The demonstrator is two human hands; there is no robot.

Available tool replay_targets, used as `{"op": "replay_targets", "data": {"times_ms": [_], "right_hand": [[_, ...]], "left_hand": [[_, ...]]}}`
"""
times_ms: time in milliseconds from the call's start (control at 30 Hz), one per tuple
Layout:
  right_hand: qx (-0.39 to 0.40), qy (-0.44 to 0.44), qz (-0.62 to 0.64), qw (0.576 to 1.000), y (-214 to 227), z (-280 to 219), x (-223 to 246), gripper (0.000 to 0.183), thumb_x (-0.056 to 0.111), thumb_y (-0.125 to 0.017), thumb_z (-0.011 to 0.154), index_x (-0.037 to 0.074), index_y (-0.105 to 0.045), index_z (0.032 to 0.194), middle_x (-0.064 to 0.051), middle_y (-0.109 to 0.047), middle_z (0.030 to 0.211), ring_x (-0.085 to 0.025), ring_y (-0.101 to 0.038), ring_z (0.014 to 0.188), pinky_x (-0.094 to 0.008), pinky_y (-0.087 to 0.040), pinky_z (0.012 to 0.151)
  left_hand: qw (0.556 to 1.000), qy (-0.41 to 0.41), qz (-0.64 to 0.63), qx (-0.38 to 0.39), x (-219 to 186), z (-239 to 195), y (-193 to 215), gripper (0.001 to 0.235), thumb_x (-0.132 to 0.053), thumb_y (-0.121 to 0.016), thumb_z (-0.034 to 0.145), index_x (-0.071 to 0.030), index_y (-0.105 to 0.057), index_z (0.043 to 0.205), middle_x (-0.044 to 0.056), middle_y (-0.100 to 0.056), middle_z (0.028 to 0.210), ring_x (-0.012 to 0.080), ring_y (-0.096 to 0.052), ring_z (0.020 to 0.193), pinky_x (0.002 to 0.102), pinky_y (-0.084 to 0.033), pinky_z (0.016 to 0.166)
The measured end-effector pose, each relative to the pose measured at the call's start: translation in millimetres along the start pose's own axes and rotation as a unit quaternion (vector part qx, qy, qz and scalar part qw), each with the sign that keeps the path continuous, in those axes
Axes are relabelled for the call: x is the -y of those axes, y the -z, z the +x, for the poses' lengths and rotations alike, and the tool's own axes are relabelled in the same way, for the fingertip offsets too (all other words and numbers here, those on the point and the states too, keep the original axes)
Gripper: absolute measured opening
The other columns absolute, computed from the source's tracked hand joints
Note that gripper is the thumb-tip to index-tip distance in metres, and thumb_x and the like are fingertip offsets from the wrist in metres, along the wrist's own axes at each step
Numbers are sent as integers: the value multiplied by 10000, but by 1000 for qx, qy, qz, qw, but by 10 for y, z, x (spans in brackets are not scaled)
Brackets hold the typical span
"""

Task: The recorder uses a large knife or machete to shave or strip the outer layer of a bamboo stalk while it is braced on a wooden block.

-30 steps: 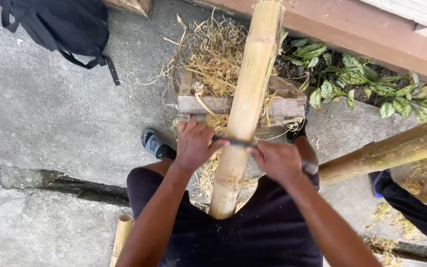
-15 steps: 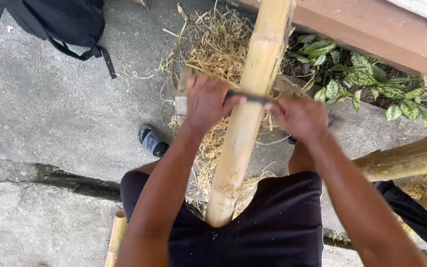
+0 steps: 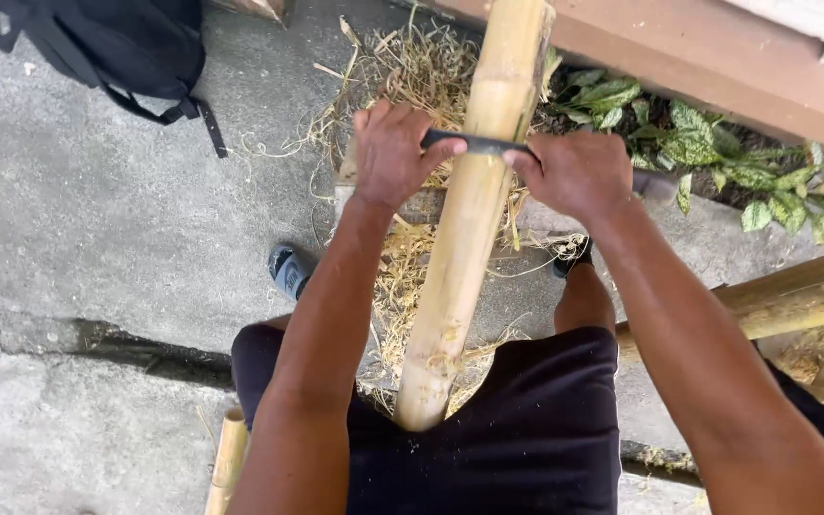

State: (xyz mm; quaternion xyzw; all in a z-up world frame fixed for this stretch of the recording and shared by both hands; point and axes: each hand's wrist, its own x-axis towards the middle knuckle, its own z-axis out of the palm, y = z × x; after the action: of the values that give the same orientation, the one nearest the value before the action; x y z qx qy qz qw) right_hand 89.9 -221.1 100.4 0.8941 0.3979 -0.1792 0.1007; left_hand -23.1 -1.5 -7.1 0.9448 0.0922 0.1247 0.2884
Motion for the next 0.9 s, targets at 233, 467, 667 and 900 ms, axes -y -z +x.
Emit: {"op": "replay_targets", "data": {"times_ms": [233, 467, 667, 900], "right_hand": [[-15, 3, 9, 1000, -284, -549, 352, 703, 723, -310, 1019, 181, -690, 784, -24, -528, 500, -188, -560, 426, -414, -486, 431], [161, -21, 75, 984, -488, -1291, 1031, 605, 633, -331, 1037, 183, -645, 781, -3, -550, 524, -190, -588, 415, -393, -535, 401], [-40, 47, 102, 993, -1027, -1968, 1281, 558, 629, -432, 1003, 172, -624, 748, -22, -543, 496, -219, -589, 455, -431, -499, 441], [82, -30, 53, 995, -552, -1001, 615, 587, 687, -379, 978, 208, -612, 732, 50, -498, 481, -150, -470, 375, -346, -417, 387]], "left_hand": [[1000, 11, -9, 24, -156, -716, 149, 691, -804, -458, 893, -151, -645, 764, 27, -589, 795, 211, -490, 812, 451, -339, 866], [1000, -7, -4, 16, -247, -1837, 347, 611, -738, -526, 886, -155, -626, 735, 22, -583, 772, 202, -484, 779, 410, -330, 790], [999, 2, -29, 12, -494, -2495, 685, 646, -738, -495, 938, -135, -644, 760, 16, -561, 743, 203, -488, 808, 402, -327, 777], [1000, -4, -13, 25, -355, -1265, 369, 611, -726, -536, 913, -146, -697, 813, 20, -610, 805, 210, -510, 825, 417, -315, 844]]}}
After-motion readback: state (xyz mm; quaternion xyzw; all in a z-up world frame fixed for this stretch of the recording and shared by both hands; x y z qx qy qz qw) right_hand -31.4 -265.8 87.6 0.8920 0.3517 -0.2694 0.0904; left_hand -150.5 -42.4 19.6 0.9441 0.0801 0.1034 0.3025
